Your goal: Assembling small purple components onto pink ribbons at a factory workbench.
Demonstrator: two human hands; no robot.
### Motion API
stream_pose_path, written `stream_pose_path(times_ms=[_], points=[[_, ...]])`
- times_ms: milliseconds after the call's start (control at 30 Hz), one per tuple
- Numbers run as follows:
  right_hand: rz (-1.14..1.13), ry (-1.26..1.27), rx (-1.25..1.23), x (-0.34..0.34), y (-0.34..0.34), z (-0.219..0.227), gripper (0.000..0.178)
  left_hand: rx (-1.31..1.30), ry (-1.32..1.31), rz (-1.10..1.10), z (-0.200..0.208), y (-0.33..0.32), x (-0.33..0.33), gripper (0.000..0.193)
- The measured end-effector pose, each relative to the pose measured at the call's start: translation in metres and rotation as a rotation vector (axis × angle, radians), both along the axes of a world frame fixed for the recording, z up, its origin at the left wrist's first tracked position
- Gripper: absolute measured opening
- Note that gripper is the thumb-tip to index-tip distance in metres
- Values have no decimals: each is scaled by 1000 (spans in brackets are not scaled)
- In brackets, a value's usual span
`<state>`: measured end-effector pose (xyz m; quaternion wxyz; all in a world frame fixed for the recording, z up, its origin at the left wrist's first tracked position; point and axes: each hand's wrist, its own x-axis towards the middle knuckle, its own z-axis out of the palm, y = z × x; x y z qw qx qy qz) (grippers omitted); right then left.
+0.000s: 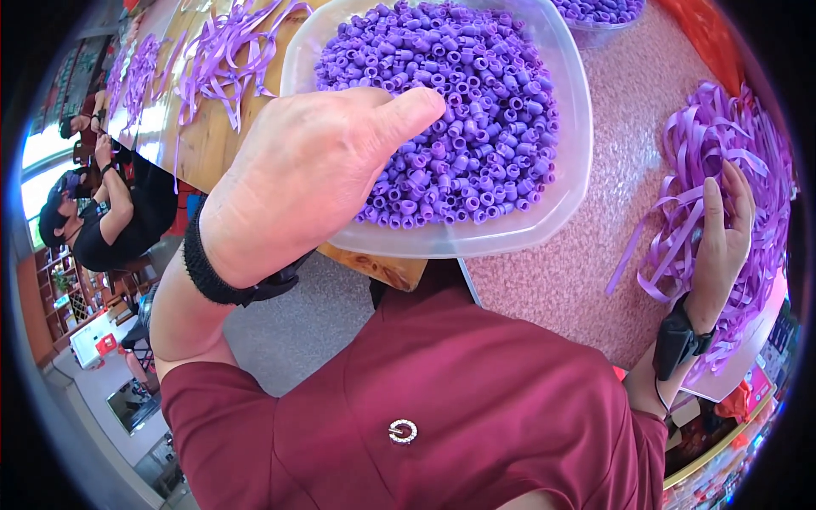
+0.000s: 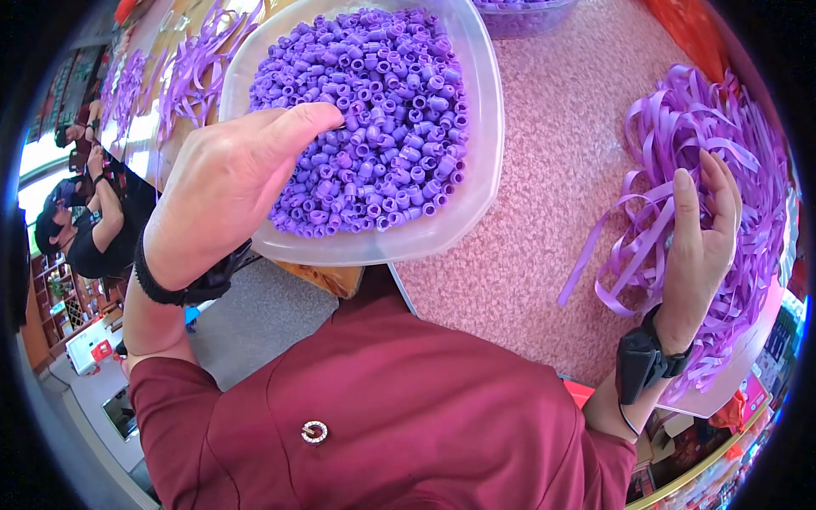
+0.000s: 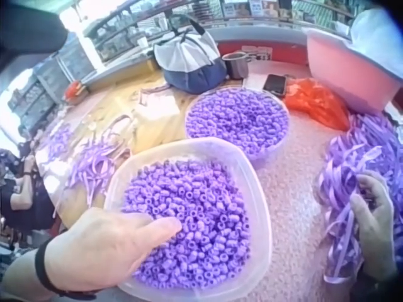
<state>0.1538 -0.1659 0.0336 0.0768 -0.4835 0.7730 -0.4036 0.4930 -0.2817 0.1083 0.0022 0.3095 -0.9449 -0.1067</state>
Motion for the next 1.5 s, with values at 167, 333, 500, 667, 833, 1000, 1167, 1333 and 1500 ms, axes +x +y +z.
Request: stream_pose_path(times_ms=[167, 333, 500, 667, 833, 1000, 1167, 1333, 1500], points=[[1, 25, -16, 2, 3, 2, 34, 44, 3, 14, 3, 2, 0, 31], [32, 9, -112, 9, 3, 7, 33, 34, 120, 36, -4, 7, 10, 31], [29, 14, -102, 11, 6, 9, 28, 57, 47, 90, 7, 12, 5, 24], [39, 8, -91, 12, 5, 6, 28, -9, 11, 49, 6, 12, 8, 22], [53, -13, -93, 12, 4, 6, 29, 7, 16, 47, 11, 10, 6, 23], [64, -21, -77, 12, 3, 2, 29, 38, -22, 52, 12, 8, 6, 23], [59, -46, -59, 10, 3, 3, 29, 41, -33, 18, 9, 4, 2, 22], [66, -27, -42, 9, 2, 1, 28, 12, -35, -2, 5, 3, -2, 21], [78, -45, -46, 6, 3, 1, 28, 51, 57, -11, -1, 4, -5, 29]])
